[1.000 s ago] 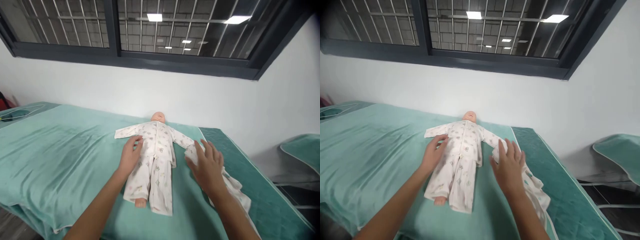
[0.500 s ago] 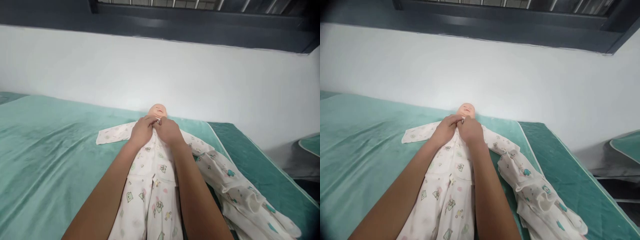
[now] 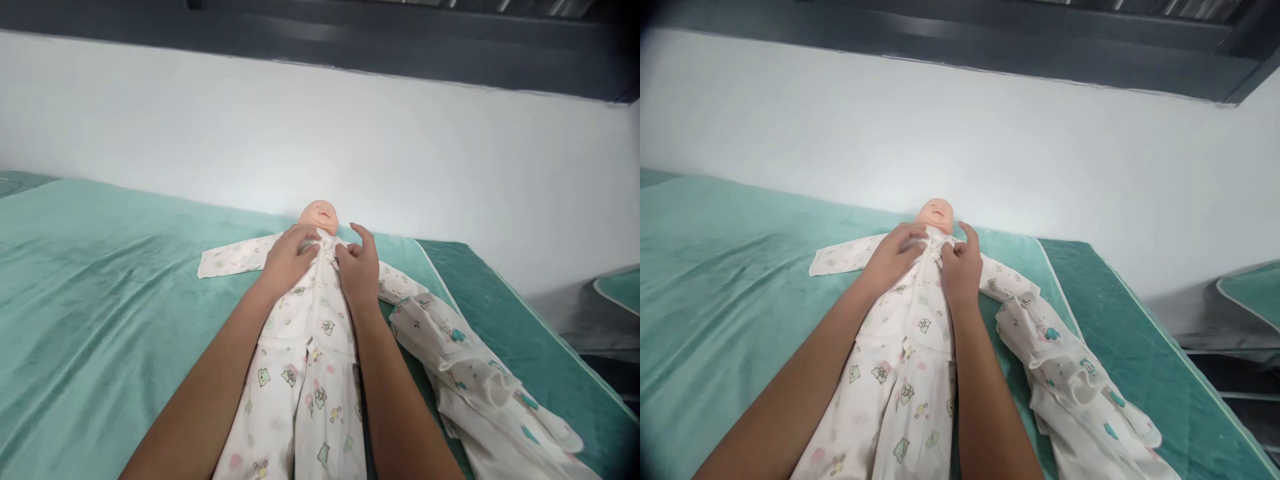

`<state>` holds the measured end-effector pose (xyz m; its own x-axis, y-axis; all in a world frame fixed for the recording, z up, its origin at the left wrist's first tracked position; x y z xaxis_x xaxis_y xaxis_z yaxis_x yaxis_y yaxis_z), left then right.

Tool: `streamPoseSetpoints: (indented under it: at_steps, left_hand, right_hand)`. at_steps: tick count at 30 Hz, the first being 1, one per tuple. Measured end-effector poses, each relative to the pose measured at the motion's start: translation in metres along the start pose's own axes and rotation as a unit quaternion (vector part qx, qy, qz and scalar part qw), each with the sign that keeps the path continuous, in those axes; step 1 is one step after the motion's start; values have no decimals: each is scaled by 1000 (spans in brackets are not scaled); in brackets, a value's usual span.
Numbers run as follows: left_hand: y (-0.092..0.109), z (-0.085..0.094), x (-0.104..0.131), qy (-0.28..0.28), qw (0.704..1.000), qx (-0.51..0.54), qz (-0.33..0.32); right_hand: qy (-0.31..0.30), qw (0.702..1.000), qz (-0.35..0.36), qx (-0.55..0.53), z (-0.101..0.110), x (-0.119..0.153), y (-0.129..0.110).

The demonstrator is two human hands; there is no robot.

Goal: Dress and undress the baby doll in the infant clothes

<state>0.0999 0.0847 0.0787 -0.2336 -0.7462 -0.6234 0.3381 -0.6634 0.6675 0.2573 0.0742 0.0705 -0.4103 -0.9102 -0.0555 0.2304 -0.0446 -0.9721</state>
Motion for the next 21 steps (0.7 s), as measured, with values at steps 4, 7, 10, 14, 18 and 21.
streamPoseSetpoints:
  at_steps: [4,7,10,14,18,21]
  left_hand:
    - [11,1,12,-28,999,-34,-4]
    - [12,3,19,-28,999,-34,-2]
    - [11,4,21,-22,999,-23,7]
    - [11,4,19,-17,1000,-13,11]
    - [14,4,18,-21,999,-25,3]
    - [16,4,18,-25,999,-33,-3]
  right_hand:
    - [-40,999,24,-11,4,31,7]
    - [-57,997,47,-6,4,39,9]
    - [-87,995,51,-1,2,36,8]
    - [-114,993,38,-1,0,28,6]
    - [-102,995,12,-15,0,26,9]
    - [-99,994,30,-43,0,26,11]
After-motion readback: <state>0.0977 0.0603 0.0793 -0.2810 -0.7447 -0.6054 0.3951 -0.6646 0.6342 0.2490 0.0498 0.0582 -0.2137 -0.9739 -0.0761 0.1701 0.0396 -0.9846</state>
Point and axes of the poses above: each hand's wrist, its own x-axis away from the middle knuckle, its own z-axis out of the back of the hand, y = z × x, the point moved 4 cm from there along -x, towards the middle knuckle, and after that the axes turned 12 degrees about -z, right-handed, at the moved point
